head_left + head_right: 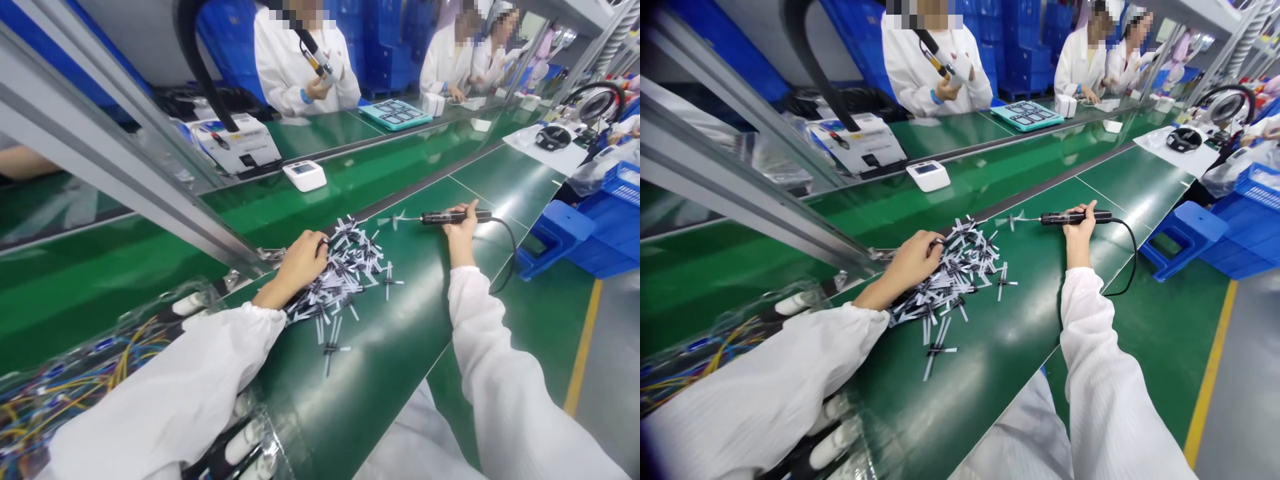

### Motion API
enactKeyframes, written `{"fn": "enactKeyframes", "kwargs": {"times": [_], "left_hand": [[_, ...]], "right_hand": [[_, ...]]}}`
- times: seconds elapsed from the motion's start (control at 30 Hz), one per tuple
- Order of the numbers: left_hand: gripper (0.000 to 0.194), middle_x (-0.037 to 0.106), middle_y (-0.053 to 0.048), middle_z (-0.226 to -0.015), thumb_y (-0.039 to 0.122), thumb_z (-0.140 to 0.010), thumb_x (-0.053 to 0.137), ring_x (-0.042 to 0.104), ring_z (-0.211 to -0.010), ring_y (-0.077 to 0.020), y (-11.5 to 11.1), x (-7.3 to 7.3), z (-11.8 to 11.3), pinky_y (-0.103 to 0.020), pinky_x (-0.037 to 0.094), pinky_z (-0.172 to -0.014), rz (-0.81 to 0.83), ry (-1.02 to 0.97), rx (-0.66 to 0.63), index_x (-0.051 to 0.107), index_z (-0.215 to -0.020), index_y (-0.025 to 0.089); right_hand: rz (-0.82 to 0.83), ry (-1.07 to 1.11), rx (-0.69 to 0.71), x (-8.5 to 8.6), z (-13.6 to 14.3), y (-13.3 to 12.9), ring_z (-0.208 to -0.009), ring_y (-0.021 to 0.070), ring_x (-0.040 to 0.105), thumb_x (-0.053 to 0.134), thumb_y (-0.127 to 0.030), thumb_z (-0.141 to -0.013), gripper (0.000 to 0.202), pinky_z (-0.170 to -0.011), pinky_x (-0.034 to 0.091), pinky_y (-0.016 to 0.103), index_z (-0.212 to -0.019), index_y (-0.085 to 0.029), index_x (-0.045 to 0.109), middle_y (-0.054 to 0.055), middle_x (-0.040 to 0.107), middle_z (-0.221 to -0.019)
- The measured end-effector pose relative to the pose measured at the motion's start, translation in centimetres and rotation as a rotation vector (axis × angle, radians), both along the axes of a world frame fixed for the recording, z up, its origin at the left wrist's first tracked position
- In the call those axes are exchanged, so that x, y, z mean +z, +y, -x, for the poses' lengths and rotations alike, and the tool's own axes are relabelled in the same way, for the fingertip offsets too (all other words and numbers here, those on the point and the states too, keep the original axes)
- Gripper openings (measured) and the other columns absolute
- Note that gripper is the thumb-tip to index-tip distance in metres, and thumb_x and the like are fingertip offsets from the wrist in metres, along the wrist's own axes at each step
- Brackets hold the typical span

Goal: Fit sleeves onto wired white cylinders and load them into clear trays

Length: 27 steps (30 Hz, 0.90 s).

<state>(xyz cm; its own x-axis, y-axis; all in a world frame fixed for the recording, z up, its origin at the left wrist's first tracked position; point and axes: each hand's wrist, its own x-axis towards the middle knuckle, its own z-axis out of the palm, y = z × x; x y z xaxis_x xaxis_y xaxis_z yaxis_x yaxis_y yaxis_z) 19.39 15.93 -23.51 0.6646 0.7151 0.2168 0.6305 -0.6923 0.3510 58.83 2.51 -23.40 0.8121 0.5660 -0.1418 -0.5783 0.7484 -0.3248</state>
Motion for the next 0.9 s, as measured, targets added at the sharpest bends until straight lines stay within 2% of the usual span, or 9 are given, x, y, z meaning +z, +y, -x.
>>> {"fn": "enactKeyframes", "kwargs": {"times": [0.23,0.47,0.73,0.9], "left_hand": [[0.034,0.064,-0.014,-0.111,0.031,-0.098,0.042,0.065,-0.099,-0.0316,0.03,-0.12,0.2,-0.046,0.053,-0.094,-0.001,0.008,-0.021,0.067,-0.116,0.017],[0.033,0.064,-0.015,-0.113,0.03,-0.097,0.042,0.066,-0.103,-0.0324,0.12,-0.2,0.18,-0.046,0.053,-0.095,-0.001,0.008,-0.014,0.066,-0.116,0.017],[0.039,0.065,-0.018,-0.12,0.018,-0.094,0.037,0.065,-0.114,-0.0329,0.12,-0.31,0.26,-0.047,0.052,-0.101,0.003,-0.036,-0.025,0.061,-0.124,0.014],[0.04,0.067,-0.017,-0.121,0.018,-0.094,0.037,0.066,-0.114,-0.0321,0.08,-0.44,0.33,-0.046,0.052,-0.101,0.014,-0.069,-0.019,0.059,-0.128,0.014]], "right_hand": [[0.009,0.0,-0.009,0.23,0.06,-0.07,-0.042,0.0035,0.055,0.077,-0.041,-0.096,0.04,-0.045,0.054,0.016,-0.078,-0.023,0.045,-0.014,0.053,-0.057],[0.0,0.016,-0.017,0.25,0.1,-0.08,-0.042,0.0036,0.055,0.072,-0.039,-0.099,0.036,-0.046,0.055,0.017,-0.079,-0.023,0.046,-0.014,0.054,-0.058],[-0.003,0.022,-0.011,0.43,0.25,-0.13,-0.042,0.0032,0.055,0.074,-0.038,-0.098,0.037,-0.044,0.053,0.016,-0.079,-0.023,0.046,-0.015,0.053,-0.057],[0.003,0.013,-0.008,0.48,0.37,-0.21,-0.042,0.0037,0.055,0.075,-0.038,-0.097,0.037,-0.045,0.054,0.017,-0.08,-0.024,0.045,-0.015,0.053,-0.057]]}}
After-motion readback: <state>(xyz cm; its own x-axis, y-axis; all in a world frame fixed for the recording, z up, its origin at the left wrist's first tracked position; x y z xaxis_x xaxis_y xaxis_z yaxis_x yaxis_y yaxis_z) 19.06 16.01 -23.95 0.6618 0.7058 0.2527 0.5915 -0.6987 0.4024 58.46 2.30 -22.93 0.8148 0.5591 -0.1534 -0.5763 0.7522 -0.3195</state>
